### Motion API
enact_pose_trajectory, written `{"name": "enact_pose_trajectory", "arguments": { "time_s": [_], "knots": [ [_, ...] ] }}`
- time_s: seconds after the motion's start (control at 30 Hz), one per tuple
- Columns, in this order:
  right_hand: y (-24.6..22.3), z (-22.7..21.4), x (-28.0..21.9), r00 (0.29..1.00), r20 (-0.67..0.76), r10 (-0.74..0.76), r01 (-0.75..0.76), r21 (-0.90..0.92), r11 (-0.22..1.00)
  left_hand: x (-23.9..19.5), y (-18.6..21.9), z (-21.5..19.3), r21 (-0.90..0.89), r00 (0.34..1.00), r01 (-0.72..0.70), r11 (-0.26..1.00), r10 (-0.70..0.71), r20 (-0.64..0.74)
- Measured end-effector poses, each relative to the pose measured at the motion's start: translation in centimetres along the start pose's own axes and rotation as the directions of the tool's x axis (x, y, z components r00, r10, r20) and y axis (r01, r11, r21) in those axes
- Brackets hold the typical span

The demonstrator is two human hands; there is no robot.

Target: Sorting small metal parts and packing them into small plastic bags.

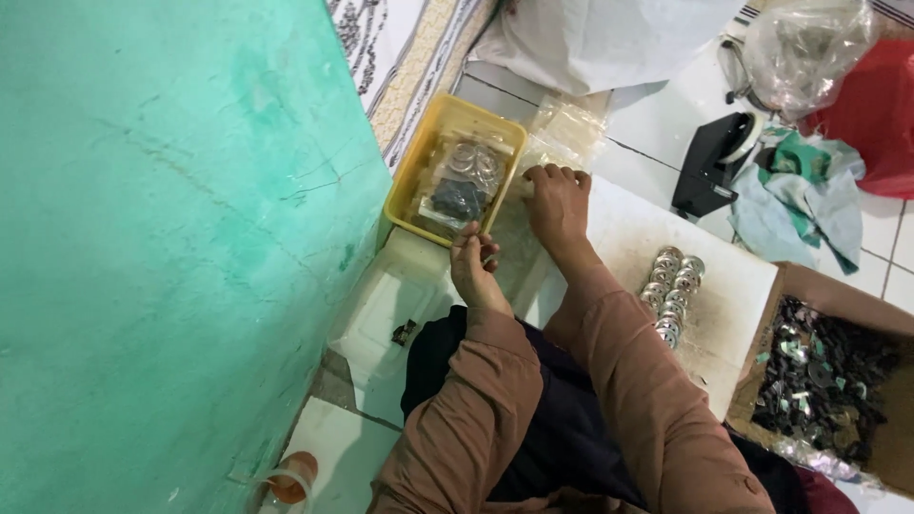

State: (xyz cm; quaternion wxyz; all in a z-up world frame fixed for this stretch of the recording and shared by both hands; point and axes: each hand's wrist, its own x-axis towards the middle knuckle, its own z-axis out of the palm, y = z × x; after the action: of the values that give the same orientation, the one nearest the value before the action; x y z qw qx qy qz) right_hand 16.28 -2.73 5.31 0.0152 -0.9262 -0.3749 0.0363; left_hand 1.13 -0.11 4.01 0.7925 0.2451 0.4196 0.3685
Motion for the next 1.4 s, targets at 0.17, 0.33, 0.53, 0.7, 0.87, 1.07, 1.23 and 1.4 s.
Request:
{"name": "enact_pose_trajectory", "arguments": {
  "time_s": [0.17,0.33,0.53,0.7,0.87,1.07,1.23,1.4],
  "knots": [
    [0.5,-1.4,-1.4,0.988,-0.148,-0.035,0.055,0.136,0.989,0.1,-0.2,-0.3,-0.001,0.999,0.012,1.0,-0.011,0.053],
    [1.2,-4.7,-5.3,0.952,-0.305,-0.005,0.076,0.221,0.972,0.2,-2.1,0.0,0.045,0.945,0.238,0.97,-0.242,0.219],
    [2.1,-6.9,-13.6,0.8,-0.544,-0.254,0.333,0.051,0.942,-1.4,0.7,3.2,0.138,0.839,0.367,0.92,-0.392,0.377],
    [1.9,-6.7,-23.3,0.783,-0.451,-0.429,0.485,0.011,0.875,0.0,-2.2,-1.4,0.306,0.826,0.021,0.952,-0.189,0.53],
    [1.6,-8.1,-31.4,0.827,-0.451,-0.335,0.446,0.165,0.88,-4.0,1.3,-2.2,0.41,0.76,-0.126,0.904,-0.177,0.625],
    [1.6,-9.8,-37.5,0.85,-0.419,-0.318,0.459,0.295,0.838,-10.3,1.5,-3.0,0.378,0.641,-0.274,0.884,-0.125,0.757],
    [2.5,-12.1,-41.7,0.844,-0.334,-0.419,0.534,0.463,0.707,-16.3,0.4,-5.6,0.396,0.623,-0.389,0.832,-0.079,0.779],
    [3.3,-17.6,-44.8,0.758,-0.624,-0.192,0.539,0.433,0.723,-21.6,-0.1,-7.3,0.443,0.576,-0.33,0.834,-0.194,0.794]
  ]
}}
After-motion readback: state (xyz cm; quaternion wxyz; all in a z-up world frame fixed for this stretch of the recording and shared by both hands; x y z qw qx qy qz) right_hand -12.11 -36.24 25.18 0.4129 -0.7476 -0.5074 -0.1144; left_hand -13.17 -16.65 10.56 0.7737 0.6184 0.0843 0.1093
